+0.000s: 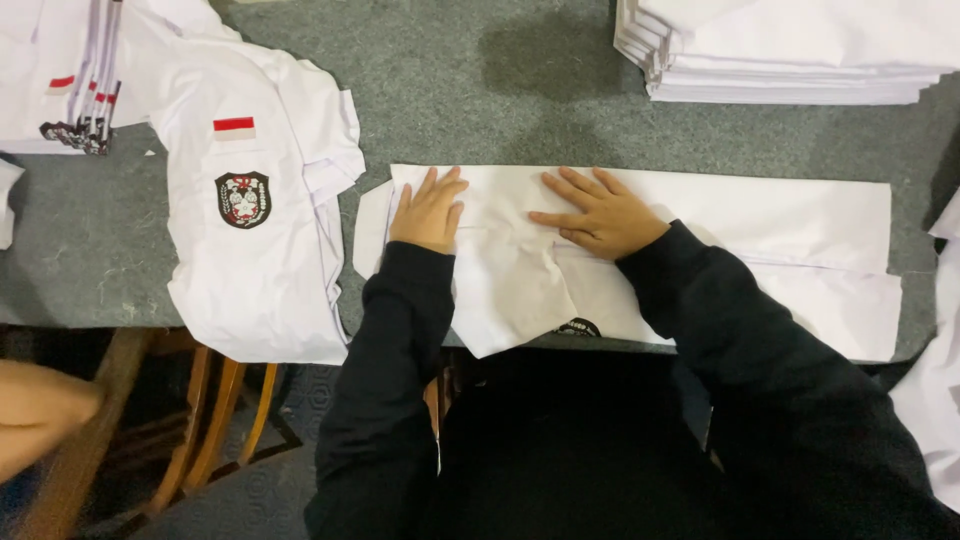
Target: Folding a white uniform shirt on a work table in a sewing factory, including smoothing and aligning the fabric.
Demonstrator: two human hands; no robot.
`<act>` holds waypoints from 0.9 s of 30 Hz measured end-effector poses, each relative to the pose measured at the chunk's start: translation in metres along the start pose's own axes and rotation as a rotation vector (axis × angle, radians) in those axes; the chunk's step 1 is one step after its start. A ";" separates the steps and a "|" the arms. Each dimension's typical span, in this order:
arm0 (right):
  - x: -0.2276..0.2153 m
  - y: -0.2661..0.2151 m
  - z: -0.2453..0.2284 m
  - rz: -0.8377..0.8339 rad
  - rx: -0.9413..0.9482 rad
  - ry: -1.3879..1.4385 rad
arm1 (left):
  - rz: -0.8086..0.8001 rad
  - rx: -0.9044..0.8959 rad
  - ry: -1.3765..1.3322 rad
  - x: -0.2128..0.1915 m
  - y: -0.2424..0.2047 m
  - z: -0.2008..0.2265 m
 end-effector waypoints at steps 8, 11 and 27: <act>0.000 -0.002 0.001 0.017 -0.003 -0.056 | -0.197 -0.154 0.088 -0.032 0.001 0.017; 0.001 -0.003 0.000 0.029 -0.006 -0.065 | -0.178 -0.158 0.113 -0.038 -0.003 0.020; 0.006 -0.004 0.002 0.095 -0.005 -0.092 | -0.177 -0.269 0.214 -0.012 0.018 0.006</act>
Point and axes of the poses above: each hand's wrist, its own y-axis towards the middle knuckle, its own x-axis out of the palm, z = x × y, the point moved 2 cm from there along y, towards the middle knuckle, and after that the axes turned 12 degrees about z, right-handed, at the moved point
